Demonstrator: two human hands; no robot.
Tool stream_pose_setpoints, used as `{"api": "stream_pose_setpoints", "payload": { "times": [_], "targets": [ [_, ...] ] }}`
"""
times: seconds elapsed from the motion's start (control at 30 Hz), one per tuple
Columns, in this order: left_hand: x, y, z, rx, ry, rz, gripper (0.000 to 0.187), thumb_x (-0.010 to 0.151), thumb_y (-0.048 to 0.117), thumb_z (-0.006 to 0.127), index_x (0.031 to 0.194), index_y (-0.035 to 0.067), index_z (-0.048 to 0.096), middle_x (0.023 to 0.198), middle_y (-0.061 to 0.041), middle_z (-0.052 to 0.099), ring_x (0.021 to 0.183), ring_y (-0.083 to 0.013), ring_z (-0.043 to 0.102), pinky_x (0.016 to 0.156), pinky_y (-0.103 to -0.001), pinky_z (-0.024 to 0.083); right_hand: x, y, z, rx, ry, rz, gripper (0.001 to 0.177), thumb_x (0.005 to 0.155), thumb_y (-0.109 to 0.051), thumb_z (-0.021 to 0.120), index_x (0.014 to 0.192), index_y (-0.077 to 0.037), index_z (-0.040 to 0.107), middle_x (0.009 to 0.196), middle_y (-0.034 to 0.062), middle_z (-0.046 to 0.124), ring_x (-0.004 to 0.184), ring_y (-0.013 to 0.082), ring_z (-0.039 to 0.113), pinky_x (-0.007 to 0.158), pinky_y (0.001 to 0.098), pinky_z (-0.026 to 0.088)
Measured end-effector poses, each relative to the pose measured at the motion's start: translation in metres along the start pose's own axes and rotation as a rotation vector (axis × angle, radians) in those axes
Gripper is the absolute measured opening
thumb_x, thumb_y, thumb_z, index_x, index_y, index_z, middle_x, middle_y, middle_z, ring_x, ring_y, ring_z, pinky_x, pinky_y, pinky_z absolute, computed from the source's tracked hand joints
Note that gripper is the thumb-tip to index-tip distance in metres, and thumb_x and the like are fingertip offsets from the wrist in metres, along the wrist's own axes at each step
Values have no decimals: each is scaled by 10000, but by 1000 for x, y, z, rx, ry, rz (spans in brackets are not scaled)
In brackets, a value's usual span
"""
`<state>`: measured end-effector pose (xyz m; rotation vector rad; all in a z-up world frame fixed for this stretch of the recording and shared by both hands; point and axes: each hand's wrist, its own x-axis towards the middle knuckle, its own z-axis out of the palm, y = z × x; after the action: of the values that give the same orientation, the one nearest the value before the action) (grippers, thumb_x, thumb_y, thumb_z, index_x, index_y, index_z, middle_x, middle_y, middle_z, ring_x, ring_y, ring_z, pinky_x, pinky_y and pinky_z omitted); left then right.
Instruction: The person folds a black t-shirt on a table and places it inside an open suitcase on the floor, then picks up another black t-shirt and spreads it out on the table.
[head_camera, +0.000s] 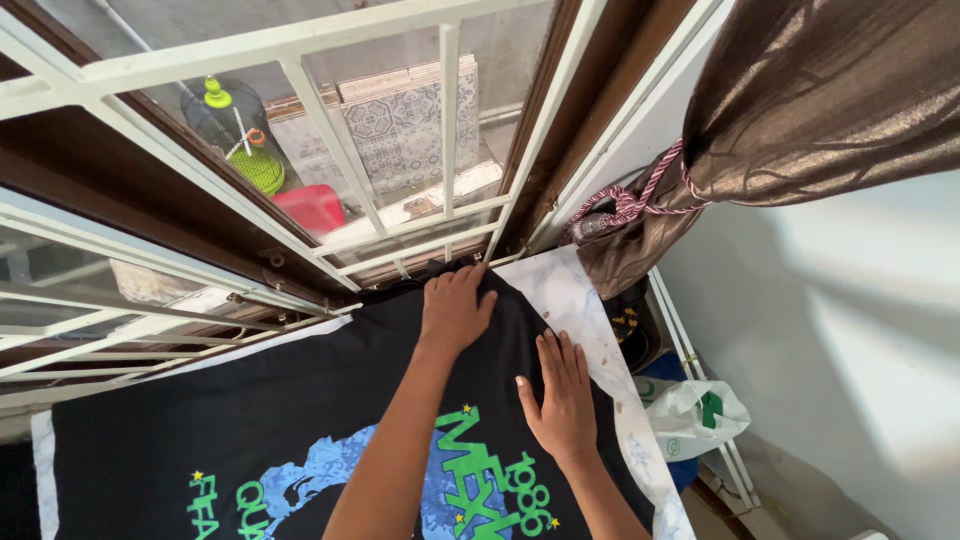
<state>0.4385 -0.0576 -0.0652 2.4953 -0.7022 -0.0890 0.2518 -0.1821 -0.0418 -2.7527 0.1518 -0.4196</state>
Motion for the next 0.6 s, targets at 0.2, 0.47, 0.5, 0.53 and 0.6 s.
{"api": "stream_pose_setpoints", "payload": {
  "times": [0.2, 0.47, 0.5, 0.53, 0.6],
  "targets": [
    [-24, 5, -8, 20, 232, -145, 445, 1001, 224, 582, 1414, 61, 557, 1355, -124, 614, 1285, -318, 536, 1146, -470, 368, -1, 5, 3, 1, -1, 14, 563, 1025, -345, 536, 1446, 26, 492, 1495, 216, 514, 1467, 367, 400, 1237, 510, 271],
    [-68, -19, -21, 273, 128, -24, 557, 1040, 330, 448, 1519, 48, 438, 1579, -117, 439, 1479, -287, 345, 1240, -458, 200, 15, 4, -8, 103, -165, 227, 435, 1051, -313, 511, 1382, -42, 589, 1472, 119, 570, 1460, 313, 448, 1251, 518, 245],
    [-66, -20, -22, 268, 127, -40, 553, 1039, 329, 445, 1519, 54, 432, 1582, -113, 433, 1483, -282, 342, 1244, -458, 196, 28, 2, -6, 86, -157, 193, 442, 1053, -327, 517, 1380, -38, 590, 1476, 130, 559, 1457, 319, 446, 1252, 514, 254],
    [-64, -18, -21, 263, 127, -56, 550, 1039, 327, 443, 1519, 59, 427, 1584, -108, 427, 1486, -277, 339, 1247, -458, 191, 42, -2, -2, 69, -150, 160, 450, 1056, -341, 524, 1378, -34, 591, 1479, 141, 548, 1455, 325, 444, 1253, 509, 262],
    [-69, -16, -17, 262, 118, -72, 551, 1037, 327, 439, 1520, 62, 420, 1587, -105, 422, 1491, -272, 334, 1248, -456, 185, 63, -11, 8, 82, -166, 59, 486, 1047, -370, 530, 1386, -26, 582, 1489, 154, 534, 1451, 340, 430, 1237, 507, 266]
  ]
}}
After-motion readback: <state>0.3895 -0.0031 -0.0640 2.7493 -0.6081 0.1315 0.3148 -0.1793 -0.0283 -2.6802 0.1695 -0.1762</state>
